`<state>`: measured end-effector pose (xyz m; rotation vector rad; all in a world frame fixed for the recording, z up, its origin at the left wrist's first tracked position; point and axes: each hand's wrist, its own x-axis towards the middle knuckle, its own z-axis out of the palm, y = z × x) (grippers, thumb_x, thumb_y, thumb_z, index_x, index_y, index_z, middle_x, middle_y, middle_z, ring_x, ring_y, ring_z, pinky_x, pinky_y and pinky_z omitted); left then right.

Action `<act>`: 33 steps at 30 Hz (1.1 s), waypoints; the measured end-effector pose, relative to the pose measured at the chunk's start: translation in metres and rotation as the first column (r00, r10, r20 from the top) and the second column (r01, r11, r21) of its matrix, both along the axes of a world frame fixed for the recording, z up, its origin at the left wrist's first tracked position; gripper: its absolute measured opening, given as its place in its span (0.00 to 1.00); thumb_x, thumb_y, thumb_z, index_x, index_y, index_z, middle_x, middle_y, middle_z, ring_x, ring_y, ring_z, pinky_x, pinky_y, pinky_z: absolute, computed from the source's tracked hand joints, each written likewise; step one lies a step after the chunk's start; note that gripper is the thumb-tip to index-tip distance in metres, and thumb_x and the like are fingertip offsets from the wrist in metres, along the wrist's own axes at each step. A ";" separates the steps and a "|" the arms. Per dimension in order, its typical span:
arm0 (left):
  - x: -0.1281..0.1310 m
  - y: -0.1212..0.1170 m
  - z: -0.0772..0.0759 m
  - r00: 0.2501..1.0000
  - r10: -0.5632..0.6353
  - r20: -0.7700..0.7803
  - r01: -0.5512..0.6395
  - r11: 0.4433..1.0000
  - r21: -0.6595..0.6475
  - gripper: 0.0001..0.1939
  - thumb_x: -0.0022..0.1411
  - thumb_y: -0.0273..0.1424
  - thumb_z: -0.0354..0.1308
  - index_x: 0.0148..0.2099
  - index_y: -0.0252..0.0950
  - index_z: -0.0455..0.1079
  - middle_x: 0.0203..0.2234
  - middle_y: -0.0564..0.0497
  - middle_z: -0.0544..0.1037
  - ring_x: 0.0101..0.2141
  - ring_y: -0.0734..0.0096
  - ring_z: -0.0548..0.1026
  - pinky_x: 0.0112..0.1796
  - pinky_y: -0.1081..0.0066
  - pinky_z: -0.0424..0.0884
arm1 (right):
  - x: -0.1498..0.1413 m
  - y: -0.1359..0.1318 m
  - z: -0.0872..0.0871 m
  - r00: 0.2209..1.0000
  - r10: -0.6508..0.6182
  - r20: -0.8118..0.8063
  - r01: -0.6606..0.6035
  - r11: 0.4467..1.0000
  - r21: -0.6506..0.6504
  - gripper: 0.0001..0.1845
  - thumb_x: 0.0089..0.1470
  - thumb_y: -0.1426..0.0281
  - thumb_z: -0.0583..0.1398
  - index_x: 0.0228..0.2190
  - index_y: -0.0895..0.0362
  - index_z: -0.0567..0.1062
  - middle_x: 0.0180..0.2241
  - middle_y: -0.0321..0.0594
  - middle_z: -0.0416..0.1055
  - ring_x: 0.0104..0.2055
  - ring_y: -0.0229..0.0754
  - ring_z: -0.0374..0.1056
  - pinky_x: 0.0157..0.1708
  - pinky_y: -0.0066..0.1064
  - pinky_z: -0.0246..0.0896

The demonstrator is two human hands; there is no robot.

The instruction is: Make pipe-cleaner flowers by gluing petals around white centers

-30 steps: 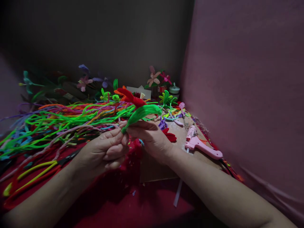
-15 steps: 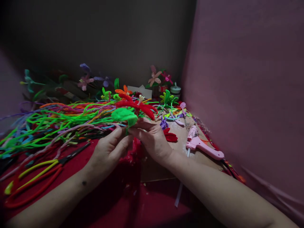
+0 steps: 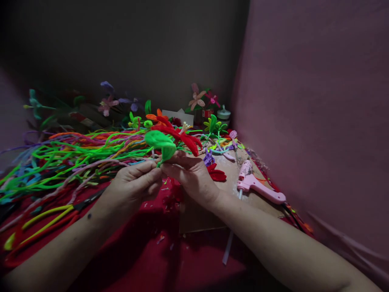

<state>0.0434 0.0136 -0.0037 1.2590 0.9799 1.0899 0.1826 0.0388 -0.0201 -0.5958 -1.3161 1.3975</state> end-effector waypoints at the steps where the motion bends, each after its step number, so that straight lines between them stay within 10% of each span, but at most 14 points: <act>1: -0.001 0.000 0.000 0.998 -0.033 0.051 0.035 0.998 -0.043 0.11 0.57 0.33 0.56 0.25 0.34 0.63 0.13 0.59 0.57 0.15 0.84 0.51 0.17 0.80 0.48 | 0.000 0.000 -0.001 1.000 -0.011 0.020 0.011 1.000 0.007 0.06 0.46 0.67 0.64 0.31 0.47 0.80 0.33 0.32 0.75 0.39 0.42 0.69 0.47 0.39 0.60; 23: -0.009 0.003 -0.006 0.876 -0.243 0.417 0.368 0.896 -0.249 0.11 0.63 0.31 0.49 0.29 0.34 0.66 0.12 0.62 0.47 0.14 0.84 0.42 0.14 0.83 0.49 | 0.006 0.005 -0.004 0.997 0.007 0.082 -0.016 0.994 0.106 0.09 0.49 0.70 0.60 0.33 0.51 0.79 0.30 0.34 0.74 0.36 0.39 0.67 0.41 0.34 0.60; 33: -0.012 0.004 -0.005 0.872 -0.256 0.418 0.382 0.889 -0.253 0.10 0.60 0.29 0.52 0.28 0.33 0.69 0.11 0.62 0.49 0.13 0.83 0.44 0.14 0.81 0.55 | 0.001 0.012 -0.007 0.961 0.192 -0.200 -0.228 0.957 -0.178 0.10 0.36 0.73 0.67 0.27 0.53 0.79 0.28 0.33 0.76 0.34 0.38 0.68 0.41 0.33 0.60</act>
